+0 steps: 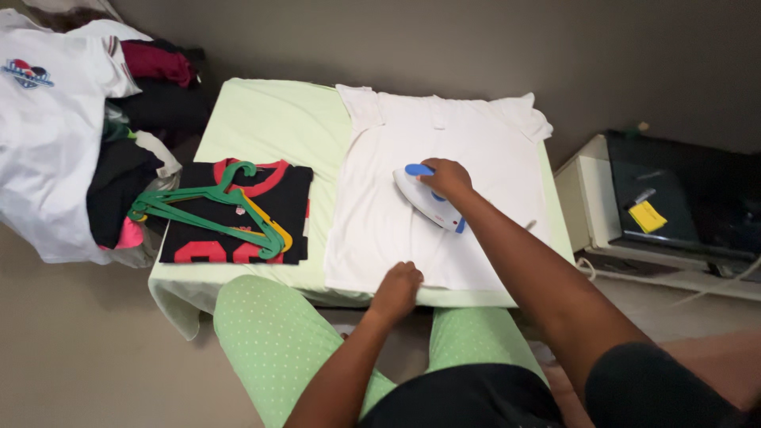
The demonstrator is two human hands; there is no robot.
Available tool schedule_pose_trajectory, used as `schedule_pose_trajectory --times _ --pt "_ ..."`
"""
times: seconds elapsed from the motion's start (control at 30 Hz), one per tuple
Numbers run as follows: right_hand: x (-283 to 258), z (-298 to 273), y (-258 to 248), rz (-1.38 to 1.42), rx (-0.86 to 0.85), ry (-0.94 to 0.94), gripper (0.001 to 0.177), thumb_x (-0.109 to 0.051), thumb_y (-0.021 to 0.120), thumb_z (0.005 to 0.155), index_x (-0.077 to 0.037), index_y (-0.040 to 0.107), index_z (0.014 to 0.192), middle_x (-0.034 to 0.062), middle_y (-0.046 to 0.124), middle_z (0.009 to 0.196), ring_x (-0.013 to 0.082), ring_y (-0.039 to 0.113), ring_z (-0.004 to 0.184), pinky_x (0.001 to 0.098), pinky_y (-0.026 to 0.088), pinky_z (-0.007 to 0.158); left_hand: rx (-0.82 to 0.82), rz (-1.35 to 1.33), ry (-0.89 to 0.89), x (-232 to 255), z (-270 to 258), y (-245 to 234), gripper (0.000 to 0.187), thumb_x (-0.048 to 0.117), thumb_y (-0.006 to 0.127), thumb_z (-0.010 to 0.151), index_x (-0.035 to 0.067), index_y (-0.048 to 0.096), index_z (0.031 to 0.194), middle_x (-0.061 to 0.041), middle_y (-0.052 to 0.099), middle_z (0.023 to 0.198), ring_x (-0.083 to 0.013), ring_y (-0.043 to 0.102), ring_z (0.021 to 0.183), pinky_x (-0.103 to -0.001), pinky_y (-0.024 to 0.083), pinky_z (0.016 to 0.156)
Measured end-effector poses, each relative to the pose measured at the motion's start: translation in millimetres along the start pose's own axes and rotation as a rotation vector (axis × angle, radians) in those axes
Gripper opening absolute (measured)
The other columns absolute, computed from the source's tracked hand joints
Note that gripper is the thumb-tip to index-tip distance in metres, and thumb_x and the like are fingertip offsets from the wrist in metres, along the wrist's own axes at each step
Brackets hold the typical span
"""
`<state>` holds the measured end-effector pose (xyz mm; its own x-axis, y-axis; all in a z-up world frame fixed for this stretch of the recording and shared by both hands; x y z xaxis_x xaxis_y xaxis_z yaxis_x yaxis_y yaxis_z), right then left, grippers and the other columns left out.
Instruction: The person irons a white shirt using a blue and white iron on a flat surface, turning and smoothing the fabric by hand between passes.
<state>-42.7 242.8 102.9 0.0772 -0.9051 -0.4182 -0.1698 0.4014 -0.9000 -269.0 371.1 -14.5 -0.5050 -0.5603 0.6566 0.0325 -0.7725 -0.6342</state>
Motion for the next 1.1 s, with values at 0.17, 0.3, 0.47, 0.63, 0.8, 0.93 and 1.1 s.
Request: schedule_pose_trajectory --times 0.17,0.3,0.47,0.63,0.8,0.93,1.1 --pt "-26 60 -3 -0.044 0.009 0.049 0.048 -0.043 0.074 0.089 -0.027 0.066 0.134 0.0059 0.073 0.121 0.0262 0.07 0.104 0.0395 0.055 0.09 -0.053 -0.083 -0.139 -10 14 -7 0.006 0.011 0.068 0.084 0.006 0.071 0.085 -0.016 0.067 0.092 -0.0362 0.063 0.097 -0.044 0.05 0.089" --pt "-29 111 6 -0.078 -0.034 -0.085 0.047 -0.041 0.075 0.087 -0.029 0.069 0.132 0.0047 0.074 0.121 0.0252 0.071 0.105 0.039 0.055 0.092 0.275 -0.009 -0.309 -48 59 -50 0.029 0.017 0.08 0.077 0.004 0.07 0.101 -0.017 0.065 0.107 -0.0383 0.06 0.106 -0.046 0.046 0.098" --pt "-31 158 17 -0.2 -0.136 -0.059 0.046 -0.042 0.075 0.088 -0.032 0.068 0.133 0.0032 0.073 0.121 0.0249 0.07 0.108 0.0402 0.054 0.092 0.37 0.309 -0.61 -112 88 -104 0.04 0.018 0.082 0.077 0.004 0.072 0.113 -0.017 0.049 0.141 -0.0395 0.047 0.124 -0.051 0.042 0.101" --pt "-43 167 32 -0.172 -0.177 -0.125 0.047 -0.043 0.078 0.082 -0.032 0.071 0.128 0.0013 0.074 0.122 0.024 0.071 0.106 0.0395 0.055 0.091 0.278 0.225 -0.784 -143 83 -103 0.037 0.016 0.078 0.083 0.004 0.072 0.117 -0.005 0.06 0.132 -0.0339 0.051 0.122 -0.05 0.042 0.1" --pt "-72 130 70 -0.174 -0.246 -0.465 0.052 -0.041 0.083 0.077 -0.029 0.073 0.127 0.004 0.076 0.114 0.0261 0.071 0.101 0.0384 0.055 0.089 0.464 0.181 -0.7 -167 72 -95 0.03 0.011 0.076 0.082 0.001 0.075 0.11 -0.009 0.065 0.124 -0.035 0.059 0.111 -0.041 0.049 0.096" --pt "-82 121 77 -0.216 -0.272 -0.45 0.054 -0.04 0.082 0.077 -0.028 0.071 0.129 0.005 0.076 0.115 0.0263 0.071 0.101 0.0397 0.055 0.088 0.467 0.139 -0.712 -181 65 -90 0.027 0.01 0.075 0.082 0.001 0.076 0.108 -0.009 0.067 0.121 -0.0334 0.061 0.109 -0.04 0.049 0.097" --pt "-76 174 56 -0.221 -0.143 -0.168 0.048 -0.038 0.074 0.087 -0.028 0.067 0.134 0.0052 0.073 0.12 0.0276 0.072 0.102 0.0426 0.056 0.088 0.464 0.046 -0.706 -188 62 -88 0.027 0.011 0.075 0.083 -0.002 0.074 0.107 -0.011 0.066 0.122 -0.0308 0.063 0.113 -0.037 0.05 0.097"
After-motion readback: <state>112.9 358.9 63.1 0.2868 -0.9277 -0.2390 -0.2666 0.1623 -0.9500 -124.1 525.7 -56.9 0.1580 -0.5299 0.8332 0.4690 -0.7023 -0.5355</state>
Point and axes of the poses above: each hand's wrist, its own z-axis towards the middle knuckle, its own y-axis out of the palm, x = y × z, the point moved 1 cm from there along z, towards the middle knuckle
